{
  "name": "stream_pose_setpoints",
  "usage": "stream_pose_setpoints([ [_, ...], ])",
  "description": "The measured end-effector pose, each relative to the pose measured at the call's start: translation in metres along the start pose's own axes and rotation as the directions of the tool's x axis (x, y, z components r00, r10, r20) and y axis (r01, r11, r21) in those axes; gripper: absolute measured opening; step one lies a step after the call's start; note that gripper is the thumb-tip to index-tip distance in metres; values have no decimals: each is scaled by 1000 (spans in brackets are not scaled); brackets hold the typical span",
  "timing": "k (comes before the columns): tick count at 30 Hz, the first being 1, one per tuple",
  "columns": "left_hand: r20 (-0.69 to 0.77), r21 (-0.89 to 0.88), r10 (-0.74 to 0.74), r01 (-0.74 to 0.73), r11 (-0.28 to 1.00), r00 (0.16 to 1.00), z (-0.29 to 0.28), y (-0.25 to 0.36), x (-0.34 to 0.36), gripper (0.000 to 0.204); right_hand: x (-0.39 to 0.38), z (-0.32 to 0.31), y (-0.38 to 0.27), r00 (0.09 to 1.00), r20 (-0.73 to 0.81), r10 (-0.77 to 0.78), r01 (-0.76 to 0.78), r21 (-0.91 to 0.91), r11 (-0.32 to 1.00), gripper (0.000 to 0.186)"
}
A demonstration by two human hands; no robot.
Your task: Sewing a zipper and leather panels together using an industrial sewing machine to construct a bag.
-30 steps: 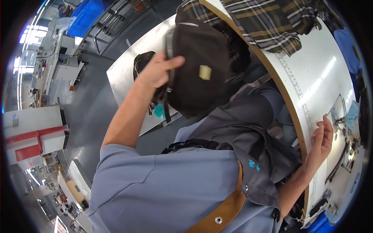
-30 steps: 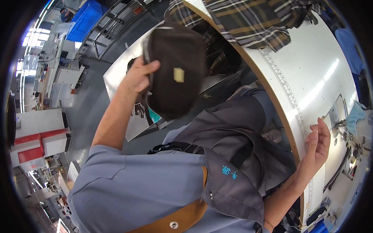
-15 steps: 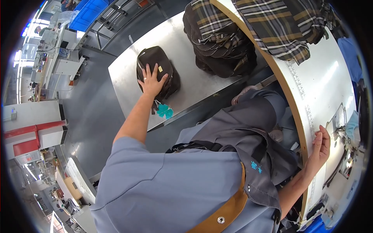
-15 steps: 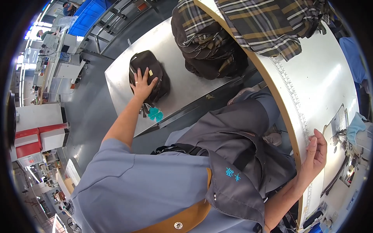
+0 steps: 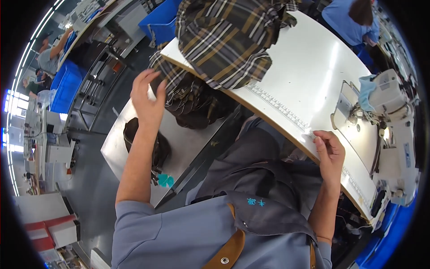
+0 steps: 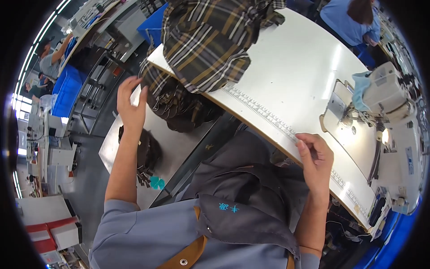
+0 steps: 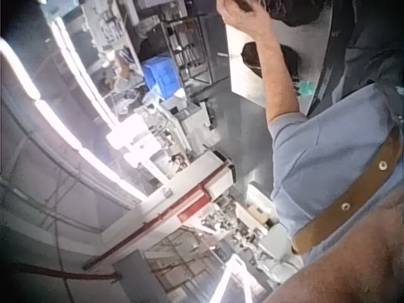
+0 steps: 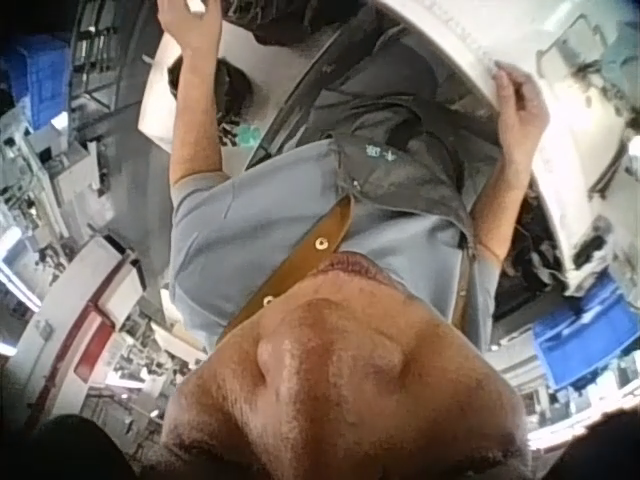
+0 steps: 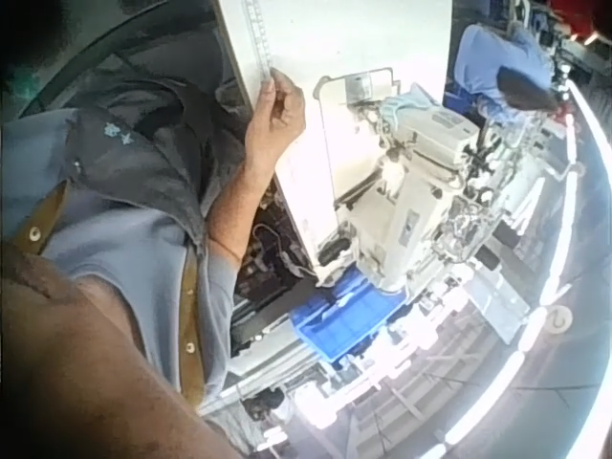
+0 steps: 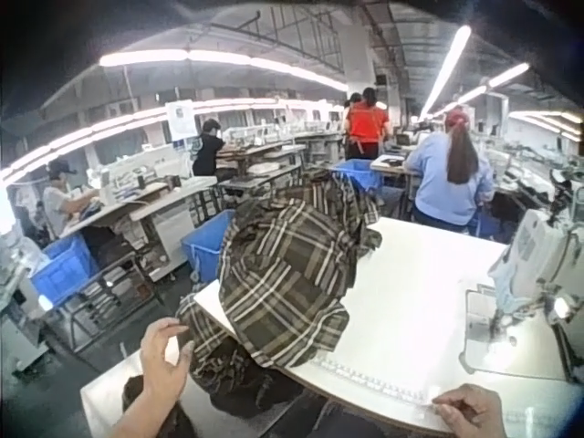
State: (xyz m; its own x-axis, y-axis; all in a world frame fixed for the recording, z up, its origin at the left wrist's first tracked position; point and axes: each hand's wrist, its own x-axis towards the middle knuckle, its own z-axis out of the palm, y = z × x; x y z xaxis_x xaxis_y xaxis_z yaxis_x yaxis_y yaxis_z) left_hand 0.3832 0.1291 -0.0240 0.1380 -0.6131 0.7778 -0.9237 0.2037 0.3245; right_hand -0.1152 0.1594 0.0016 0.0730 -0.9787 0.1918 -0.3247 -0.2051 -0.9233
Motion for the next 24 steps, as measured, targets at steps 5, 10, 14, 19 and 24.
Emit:
stream_pose_setpoints([
  [5,202,-241,348,-298,924,915,62,100,97,30,-2,-2,-3,999,-39,-2,3,26,1000,14],
  [10,438,-321,505,-395,861,744,105,149,121,43,-2,-6,-4,999,-34,-17,17,7,1000,15],
  [14,635,-300,316,-153,942,704,106,163,102,55,-1,-6,-3,999,-30,-21,22,29,999,14],
  [19,599,-234,142,3,972,788,100,146,104,34,-2,-7,-5,999,-3,-32,32,-5,999,14],
  [24,542,-403,-218,479,780,812,99,115,129,19,-2,-6,-6,996,-6,-92,92,-7,996,15],
])
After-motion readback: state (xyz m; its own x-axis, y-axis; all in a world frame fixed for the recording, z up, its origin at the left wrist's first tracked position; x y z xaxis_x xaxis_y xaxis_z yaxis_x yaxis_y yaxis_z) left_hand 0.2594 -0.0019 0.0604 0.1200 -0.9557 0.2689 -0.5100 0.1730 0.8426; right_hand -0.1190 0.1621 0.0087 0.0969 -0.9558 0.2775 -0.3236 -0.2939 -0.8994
